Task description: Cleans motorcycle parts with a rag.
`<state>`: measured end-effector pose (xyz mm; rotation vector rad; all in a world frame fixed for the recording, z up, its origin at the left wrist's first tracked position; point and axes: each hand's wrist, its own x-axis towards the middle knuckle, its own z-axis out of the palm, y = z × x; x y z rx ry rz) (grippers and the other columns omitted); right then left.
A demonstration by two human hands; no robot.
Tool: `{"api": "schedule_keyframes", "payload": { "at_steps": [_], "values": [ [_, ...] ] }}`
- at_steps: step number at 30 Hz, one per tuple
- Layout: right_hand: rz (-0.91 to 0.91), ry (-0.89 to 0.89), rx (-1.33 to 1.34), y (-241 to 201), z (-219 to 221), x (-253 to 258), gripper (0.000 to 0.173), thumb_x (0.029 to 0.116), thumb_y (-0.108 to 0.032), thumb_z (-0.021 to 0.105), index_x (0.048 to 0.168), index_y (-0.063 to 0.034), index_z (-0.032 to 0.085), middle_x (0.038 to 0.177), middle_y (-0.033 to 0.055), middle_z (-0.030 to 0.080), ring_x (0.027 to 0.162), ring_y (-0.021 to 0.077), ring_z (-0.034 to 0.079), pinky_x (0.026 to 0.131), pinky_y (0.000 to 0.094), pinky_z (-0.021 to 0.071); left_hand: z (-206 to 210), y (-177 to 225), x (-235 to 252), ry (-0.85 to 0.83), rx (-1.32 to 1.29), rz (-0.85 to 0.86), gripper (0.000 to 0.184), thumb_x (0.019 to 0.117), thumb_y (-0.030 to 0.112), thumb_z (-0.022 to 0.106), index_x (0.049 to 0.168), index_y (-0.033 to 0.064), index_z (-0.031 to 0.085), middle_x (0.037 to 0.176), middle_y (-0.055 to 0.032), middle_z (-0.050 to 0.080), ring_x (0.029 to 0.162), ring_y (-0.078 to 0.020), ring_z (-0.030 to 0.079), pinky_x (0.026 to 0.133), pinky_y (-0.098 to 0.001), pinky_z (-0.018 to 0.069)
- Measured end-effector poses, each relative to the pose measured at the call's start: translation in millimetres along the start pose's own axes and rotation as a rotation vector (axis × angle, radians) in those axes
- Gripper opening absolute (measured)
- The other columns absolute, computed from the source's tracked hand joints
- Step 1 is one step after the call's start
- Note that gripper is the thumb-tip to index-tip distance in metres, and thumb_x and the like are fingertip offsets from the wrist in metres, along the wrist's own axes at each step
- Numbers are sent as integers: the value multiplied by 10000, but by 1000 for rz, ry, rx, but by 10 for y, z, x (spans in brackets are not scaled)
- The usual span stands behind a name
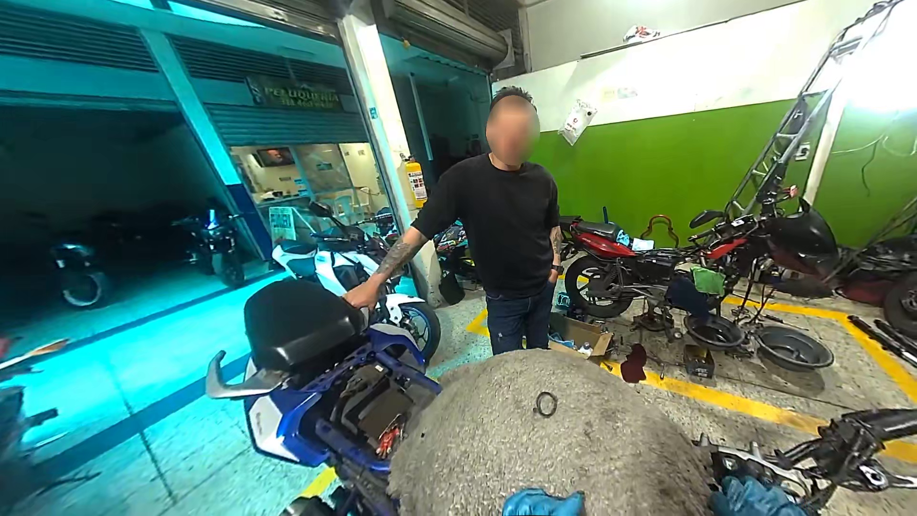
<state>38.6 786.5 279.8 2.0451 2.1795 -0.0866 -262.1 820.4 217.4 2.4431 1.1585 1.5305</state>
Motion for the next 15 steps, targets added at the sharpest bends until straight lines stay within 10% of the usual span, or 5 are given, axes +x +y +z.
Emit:
{"api": "schedule_keyframes", "payload": {
  "at_steps": [15],
  "values": [
    [-426, -108, 434, 478, -122, 118, 180, 967, -83, 636, 1114, -26, 721, 1074, 243, 716, 1046, 485, 661, 924, 707, 462, -39, 102, 53, -7, 50, -5, 283, 1037, 206, 548, 1093, 89, 799, 975, -122, 775, 972, -276, 724, 1024, -452, 495]
  ]
}}
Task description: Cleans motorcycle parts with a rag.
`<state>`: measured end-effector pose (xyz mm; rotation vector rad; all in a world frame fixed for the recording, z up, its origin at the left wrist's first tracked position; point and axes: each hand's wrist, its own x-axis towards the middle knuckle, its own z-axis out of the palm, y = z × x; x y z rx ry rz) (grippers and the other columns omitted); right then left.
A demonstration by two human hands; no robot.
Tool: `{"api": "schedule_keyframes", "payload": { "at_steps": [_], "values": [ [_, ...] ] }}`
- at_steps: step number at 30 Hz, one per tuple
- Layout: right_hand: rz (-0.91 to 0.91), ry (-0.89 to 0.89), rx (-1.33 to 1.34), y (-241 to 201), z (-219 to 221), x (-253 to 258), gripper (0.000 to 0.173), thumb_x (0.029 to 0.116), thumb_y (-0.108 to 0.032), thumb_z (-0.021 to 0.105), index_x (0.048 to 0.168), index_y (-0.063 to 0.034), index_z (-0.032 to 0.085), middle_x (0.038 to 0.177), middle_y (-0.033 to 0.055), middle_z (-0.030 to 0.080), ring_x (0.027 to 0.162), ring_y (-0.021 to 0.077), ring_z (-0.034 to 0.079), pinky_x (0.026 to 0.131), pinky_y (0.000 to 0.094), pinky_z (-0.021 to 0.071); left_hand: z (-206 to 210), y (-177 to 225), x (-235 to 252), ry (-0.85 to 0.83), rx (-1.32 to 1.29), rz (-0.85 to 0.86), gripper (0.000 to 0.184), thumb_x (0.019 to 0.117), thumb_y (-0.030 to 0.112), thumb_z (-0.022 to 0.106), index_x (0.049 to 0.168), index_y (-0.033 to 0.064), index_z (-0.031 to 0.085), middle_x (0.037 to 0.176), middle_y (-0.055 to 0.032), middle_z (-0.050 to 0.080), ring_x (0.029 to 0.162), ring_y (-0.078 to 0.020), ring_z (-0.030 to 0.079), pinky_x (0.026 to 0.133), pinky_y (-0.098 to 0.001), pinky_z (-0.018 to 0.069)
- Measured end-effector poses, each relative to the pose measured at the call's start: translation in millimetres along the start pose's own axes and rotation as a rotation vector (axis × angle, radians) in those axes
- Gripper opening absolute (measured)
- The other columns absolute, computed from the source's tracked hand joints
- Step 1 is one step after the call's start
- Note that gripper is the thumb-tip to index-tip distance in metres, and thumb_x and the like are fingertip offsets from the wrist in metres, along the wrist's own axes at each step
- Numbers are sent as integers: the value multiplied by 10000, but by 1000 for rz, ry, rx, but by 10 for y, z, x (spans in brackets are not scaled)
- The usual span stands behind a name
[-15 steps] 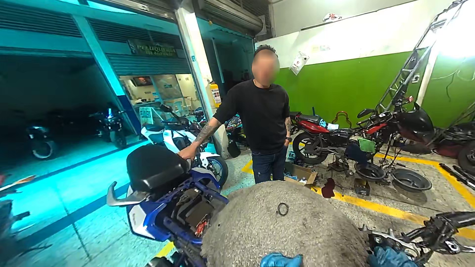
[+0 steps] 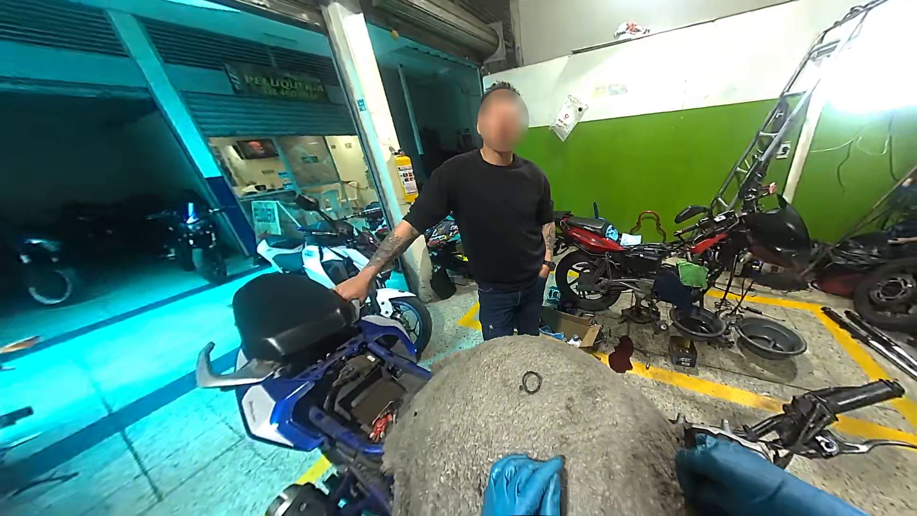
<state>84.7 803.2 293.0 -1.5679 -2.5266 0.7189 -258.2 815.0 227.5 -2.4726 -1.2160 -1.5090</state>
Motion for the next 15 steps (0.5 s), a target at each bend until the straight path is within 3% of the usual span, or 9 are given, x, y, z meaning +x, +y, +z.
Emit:
{"api": "schedule_keyframes", "payload": {
  "at_steps": [2, 3, 4, 6, 8, 13, 15],
  "values": [
    [-141, -17, -105, 11, -85, -80, 188, 950, -68, 624, 1101, 17, 697, 1027, 271, 701, 951, 479, 670, 806, 681, 504, 8, -15, -8, 1, -8, 11, 282, 1040, 202, 547, 1093, 86, 798, 975, -125, 773, 964, -280, 721, 1015, -451, 497],
    [-85, -121, -218, -200, -235, -175, 235, 982, -56, 577, 1180, 32, 669, 1130, 286, 685, 1038, 468, 658, 869, 639, 502, 6, -13, -9, -3, -12, 13, 283, 1041, 199, 544, 1096, 85, 798, 980, -126, 774, 966, -281, 721, 1017, -452, 495],
    [141, -347, -316, -576, -450, -223, 323, 1067, -66, 484, 1375, -28, 575, 1378, 226, 587, 1280, 396, 546, 1074, 558, 401, 2, -10, -9, -6, -13, 13, 287, 1042, 199, 540, 1099, 84, 797, 985, -126, 775, 970, -279, 722, 1019, -451, 492],
    [-95, -271, -341, -387, -463, -99, 212, 988, -44, 579, 1156, -25, 706, 1104, 257, 685, 1014, 423, 660, 845, 570, 510, -2, -20, -13, -10, -17, 18, 293, 1046, 202, 534, 1096, 80, 795, 991, -126, 776, 977, -276, 722, 1018, -452, 495],
    [-172, -273, -418, -305, -448, 94, 170, 931, -30, 644, 1068, -105, 711, 1004, 246, 670, 955, 477, 633, 761, 639, 489, 2, -35, -3, 1, -11, 28, 288, 1044, 198, 539, 1085, 74, 796, 981, -127, 776, 962, -277, 725, 1006, -447, 503],
    [-235, -281, -650, -525, -463, 37, 339, 1008, 44, 466, 1227, -77, 695, 1133, 208, 706, 1107, 452, 620, 899, 601, 465, 21, -34, -9, 18, 12, 41, 297, 1044, 204, 533, 1086, 77, 798, 970, -128, 776, 946, -273, 728, 1004, -439, 505],
    [-227, -329, -715, -576, -401, 35, 329, 1001, 69, 449, 1204, -27, 690, 1155, 214, 704, 1161, 453, 606, 915, 593, 467, 30, -50, 0, 27, 9, 59, 304, 1047, 210, 527, 1085, 76, 797, 966, -128, 778, 940, -269, 731, 994, -433, 509]
  ]
}}
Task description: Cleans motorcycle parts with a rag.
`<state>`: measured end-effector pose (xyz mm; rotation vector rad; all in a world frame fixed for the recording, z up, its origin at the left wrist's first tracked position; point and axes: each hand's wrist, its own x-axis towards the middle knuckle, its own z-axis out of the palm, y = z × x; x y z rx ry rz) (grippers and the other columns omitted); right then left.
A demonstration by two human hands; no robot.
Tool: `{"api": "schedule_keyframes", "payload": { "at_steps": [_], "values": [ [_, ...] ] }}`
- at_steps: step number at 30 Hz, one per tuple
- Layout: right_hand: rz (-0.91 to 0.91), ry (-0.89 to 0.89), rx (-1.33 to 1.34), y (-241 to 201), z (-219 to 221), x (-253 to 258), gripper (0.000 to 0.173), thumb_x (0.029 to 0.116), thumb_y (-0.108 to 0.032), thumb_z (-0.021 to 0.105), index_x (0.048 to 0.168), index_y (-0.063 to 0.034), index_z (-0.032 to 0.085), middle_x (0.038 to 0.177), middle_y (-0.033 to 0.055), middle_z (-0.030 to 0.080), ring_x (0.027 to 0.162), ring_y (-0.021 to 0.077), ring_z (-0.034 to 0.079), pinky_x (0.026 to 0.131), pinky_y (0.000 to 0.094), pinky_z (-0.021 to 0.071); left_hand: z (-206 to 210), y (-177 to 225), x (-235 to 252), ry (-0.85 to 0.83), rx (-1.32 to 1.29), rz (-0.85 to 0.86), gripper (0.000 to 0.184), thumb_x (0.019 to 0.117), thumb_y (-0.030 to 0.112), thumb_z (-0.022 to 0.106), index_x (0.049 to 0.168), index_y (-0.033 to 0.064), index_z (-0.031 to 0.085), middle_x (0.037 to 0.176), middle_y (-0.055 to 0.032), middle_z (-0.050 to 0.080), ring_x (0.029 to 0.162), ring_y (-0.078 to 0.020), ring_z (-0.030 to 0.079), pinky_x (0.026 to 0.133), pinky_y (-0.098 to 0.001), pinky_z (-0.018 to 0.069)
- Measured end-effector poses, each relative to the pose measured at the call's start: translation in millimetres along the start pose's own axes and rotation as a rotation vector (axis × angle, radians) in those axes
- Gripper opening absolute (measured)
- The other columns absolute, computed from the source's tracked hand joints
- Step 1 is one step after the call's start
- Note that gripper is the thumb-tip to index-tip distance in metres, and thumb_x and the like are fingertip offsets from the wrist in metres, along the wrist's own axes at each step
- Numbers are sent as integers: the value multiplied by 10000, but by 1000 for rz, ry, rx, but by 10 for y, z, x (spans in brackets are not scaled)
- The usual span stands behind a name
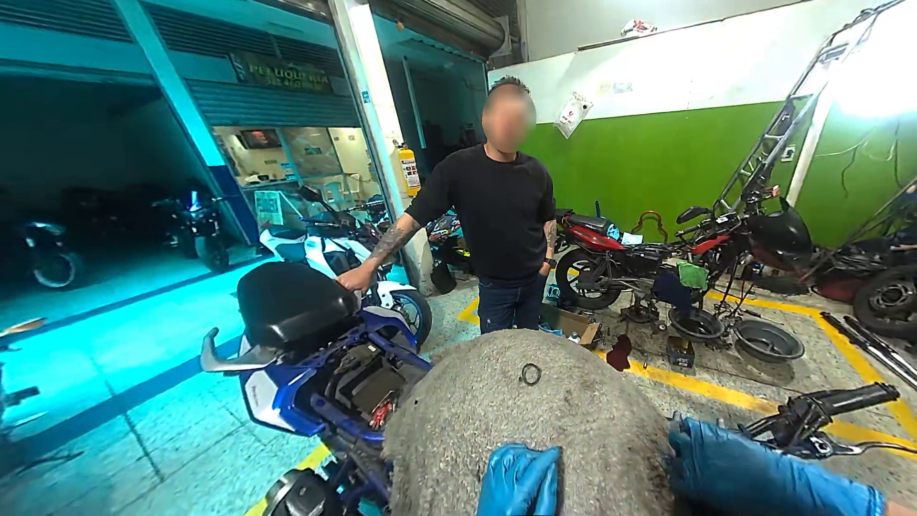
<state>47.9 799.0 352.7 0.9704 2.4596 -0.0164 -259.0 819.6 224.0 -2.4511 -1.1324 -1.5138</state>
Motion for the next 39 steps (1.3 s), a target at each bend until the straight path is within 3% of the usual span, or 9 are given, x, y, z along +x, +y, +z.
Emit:
{"api": "schedule_keyframes", "payload": {
  "at_steps": [3, 6, 9, 12, 15, 18, 23, 29, 39],
  "values": [
    [88, -252, -46, -219, -289, 41, 346, 1062, 22, 380, 1329, 8, 598, 1313, 274, 594, 1281, 480, 507, 979, 582, 441, 8, -1, 13, 12, -5, 7, 299, 1043, 200, 533, 1080, 68, 799, 963, -133, 780, 937, -276, 735, 993, -431, 510],
    [63, 24, -15, -177, 18, 20, 282, 1028, 8, 409, 1120, 44, 673, 1096, 311, 672, 1112, 534, 604, 893, 616, 489, 2, 0, 8, -1, -14, -4, 295, 1044, 199, 534, 1089, 76, 798, 969, -127, 779, 953, -278, 732, 1007, -440, 507],
    [272, -248, 44, -363, -230, 81, 314, 1067, -12, 377, 1308, 51, 568, 1266, 320, 599, 1258, 514, 527, 1003, 606, 445, -22, 29, 28, 6, -26, -12, 291, 1038, 195, 540, 1082, 72, 800, 955, -131, 777, 934, -282, 725, 998, -438, 502],
    [272, 41, 81, -231, 158, 67, 183, 961, 15, 518, 1087, 69, 639, 982, 327, 658, 957, 532, 653, 767, 643, 524, -20, 17, 25, 10, -24, -12, 284, 1041, 203, 546, 1082, 83, 800, 950, -126, 775, 933, -277, 722, 1000, -432, 501],
    [391, -49, 232, -138, 135, 115, 317, 863, -57, 660, 1169, 16, 618, 1039, 315, 661, 981, 538, 648, 750, 690, 510, -16, -2, 13, 7, -17, -4, 289, 1046, 206, 539, 1089, 84, 798, 955, -124, 774, 946, -277, 719, 1006, -431, 499],
    [464, -140, 431, 26, 103, 132, 411, 880, -137, 671, 1269, -37, 579, 1099, 309, 661, 1009, 542, 646, 760, 722, 494, 3, -6, 3, 15, -11, -1, 286, 1044, 209, 544, 1085, 85, 799, 946, -125, 774, 936, -283, 722, 996, -433, 505],
    [327, 248, 749, 406, 738, -3, 371, 948, -210, 686, 1296, -99, 623, 1076, 210, 719, 1002, 433, 694, 859, 690, 514, 38, -25, -10, -7, -14, -36, 285, 1047, 232, 548, 1109, 106, 796, 961, -129, 773, 945, -288, 720, 1001, -454, 502],
    [621, 222, 540, 108, 418, -39, 393, 969, -296, 649, 1298, -82, 633, 1236, 259, 665, 1162, 481, 632, 938, 669, 492, 31, 14, -8, -11, -18, -29, 295, 1063, 238, 525, 1130, 109, 782, 963, -134, 765, 940, -309, 709, 986, -456, 498],
    [492, 197, 574, -17, 487, 159, 345, 961, -250, 649, 1266, -89, 650, 1207, 268, 666, 1135, 498, 632, 911, 699, 481, -53, 33, 3, -21, -5, -30, 300, 1062, 239, 524, 1120, 105, 786, 962, -133, 769, 940, -310, 712, 986, -451, 501]
  ]
}}
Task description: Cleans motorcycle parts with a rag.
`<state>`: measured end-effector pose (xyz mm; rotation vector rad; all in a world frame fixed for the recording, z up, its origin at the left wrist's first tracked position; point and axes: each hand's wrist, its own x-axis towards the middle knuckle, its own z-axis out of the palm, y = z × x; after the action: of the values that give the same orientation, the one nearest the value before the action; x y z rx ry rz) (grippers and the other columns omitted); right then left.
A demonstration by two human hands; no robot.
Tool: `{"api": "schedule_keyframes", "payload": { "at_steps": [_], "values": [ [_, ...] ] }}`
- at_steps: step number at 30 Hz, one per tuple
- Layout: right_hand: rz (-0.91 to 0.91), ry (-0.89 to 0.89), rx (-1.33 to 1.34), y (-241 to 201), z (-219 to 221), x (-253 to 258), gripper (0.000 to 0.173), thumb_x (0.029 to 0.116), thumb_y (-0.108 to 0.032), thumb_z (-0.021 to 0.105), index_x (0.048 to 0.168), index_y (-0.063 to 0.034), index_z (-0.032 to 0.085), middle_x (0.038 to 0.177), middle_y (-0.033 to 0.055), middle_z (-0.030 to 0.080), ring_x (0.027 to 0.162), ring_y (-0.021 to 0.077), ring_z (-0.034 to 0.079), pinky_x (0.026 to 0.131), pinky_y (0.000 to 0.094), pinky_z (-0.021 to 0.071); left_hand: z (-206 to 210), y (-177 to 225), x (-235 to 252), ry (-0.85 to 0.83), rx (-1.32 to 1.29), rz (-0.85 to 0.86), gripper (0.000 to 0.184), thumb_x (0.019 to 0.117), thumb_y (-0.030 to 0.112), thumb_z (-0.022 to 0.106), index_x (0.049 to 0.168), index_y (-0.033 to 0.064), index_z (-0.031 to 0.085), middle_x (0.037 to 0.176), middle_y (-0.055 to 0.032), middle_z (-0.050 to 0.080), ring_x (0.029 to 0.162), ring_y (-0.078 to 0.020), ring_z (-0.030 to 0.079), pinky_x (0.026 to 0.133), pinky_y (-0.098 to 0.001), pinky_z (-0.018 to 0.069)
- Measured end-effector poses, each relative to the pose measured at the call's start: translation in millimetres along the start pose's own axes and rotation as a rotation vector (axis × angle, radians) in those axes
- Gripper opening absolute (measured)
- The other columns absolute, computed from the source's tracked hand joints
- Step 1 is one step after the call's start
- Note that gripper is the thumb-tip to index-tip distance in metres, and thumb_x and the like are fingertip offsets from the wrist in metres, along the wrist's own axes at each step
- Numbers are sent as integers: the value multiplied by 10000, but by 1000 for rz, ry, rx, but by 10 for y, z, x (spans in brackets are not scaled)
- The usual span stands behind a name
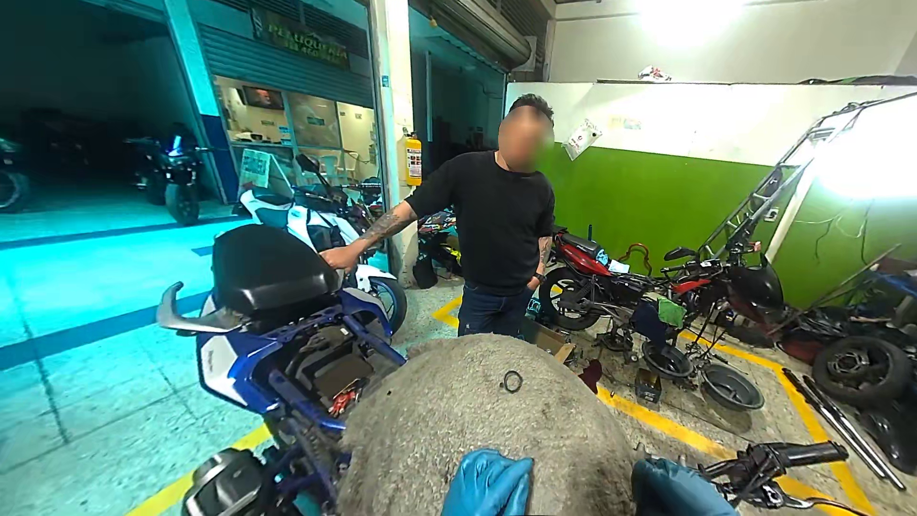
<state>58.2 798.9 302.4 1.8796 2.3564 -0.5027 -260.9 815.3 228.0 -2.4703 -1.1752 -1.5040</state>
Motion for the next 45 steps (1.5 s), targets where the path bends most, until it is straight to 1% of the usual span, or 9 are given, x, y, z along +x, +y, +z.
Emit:
{"api": "schedule_keyframes", "payload": {
  "at_steps": [5, 14, 18, 22, 27, 32, 36, 40, 45],
  "values": [
    [-122, -35, 81, 106, -61, 74, 300, 985, -176, 643, 1243, -23, 657, 1207, 287, 664, 1157, 505, 619, 996, 683, 445, 14, -39, 33, 46, 16, 31, 273, 1017, 230, 557, 1081, 124, 800, 921, -66, 771, 936, -225, 708, 1002, -402, 489],
    [-200, -119, -154, 145, -248, -109, 238, 1016, -208, 579, 1201, -95, 679, 1160, 286, 662, 1073, 516, 640, 874, 694, 494, 10, -53, 12, 26, -1, 44, 257, 1005, 218, 576, 1085, 119, 800, 945, -53, 777, 968, -196, 705, 1023, -369, 478],
    [-160, 229, 114, 566, -154, -511, 227, 1007, -203, 605, 1166, -73, 704, 1124, 221, 695, 1094, 433, 652, 966, 624, 503, 61, -78, -39, 30, -3, 36, 259, 1013, 238, 571, 1102, 150, 797, 972, -30, 778, 1002, -168, 698, 1043, -376, 470],
    [-264, 698, 650, 599, 168, -942, 182, 1001, -46, 558, 1141, 25, 650, 1114, 118, 694, 1067, 160, 667, 977, 363, 545, 152, -62, -38, 100, -1, -13, 280, 1007, 257, 548, 1068, 161, 804, 924, -16, 773, 951, -139, 692, 1022, -356, 466],
    [16, 1014, 1205, 230, 532, -1208, 221, 1007, -97, 506, 1169, -38, 644, 1041, 13, 692, 935, 101, 670, 845, 318, 588, 360, 1087, 128, -31, -535, -360, 271, 1032, 175, 552, 1140, 30, 754, 1040, -40, 764, 1003, -121, 709, 985, -359, 561],
    [244, 1098, 1678, 99, 827, -1457, 259, 1052, -184, 507, 1271, -120, 630, 1049, 66, 714, 886, 163, 688, 764, 368, 597, 952, 2111, -210, -563, -517, -221, 647, 908, 602, 671, 1309, 94, 690, 1209, -72, 724, 1167, -215, 664, 1050, -483, 514],
    [158, 1106, 1751, 179, 960, -1730, 271, 1051, -241, 544, 1295, -158, 628, 1121, 55, 702, 926, 141, 683, 760, 328, 594, 1114, 2275, -280, -514, -674, -166, 246, 962, 244, 655, 1126, 104, 774, 1066, -18, 760, 1046, -127, 704, 977, -382, 570],
    [33, 902, 1632, 336, 1284, -2075, 642, 927, -212, 724, 1522, -207, 484, 1362, 53, 639, 1156, 185, 653, 952, 387, 581, 1023, 2393, -182, -552, -955, -290, 179, 979, 138, 626, 1062, 88, 776, 1021, -10, 743, 986, -112, 696, 891, -308, 594],
    [143, 923, 1568, 322, 1840, -2418, 197, 846, -190, 781, 1042, -199, 757, 1024, -46, 736, 953, 74, 689, 828, 287, 599, 902, 2549, -300, -670, -1083, -121, 200, 1026, 123, 569, 1083, 39, 742, 1046, -43, 739, 1018, -110, 686, 935, -328, 576]
  ]
}}
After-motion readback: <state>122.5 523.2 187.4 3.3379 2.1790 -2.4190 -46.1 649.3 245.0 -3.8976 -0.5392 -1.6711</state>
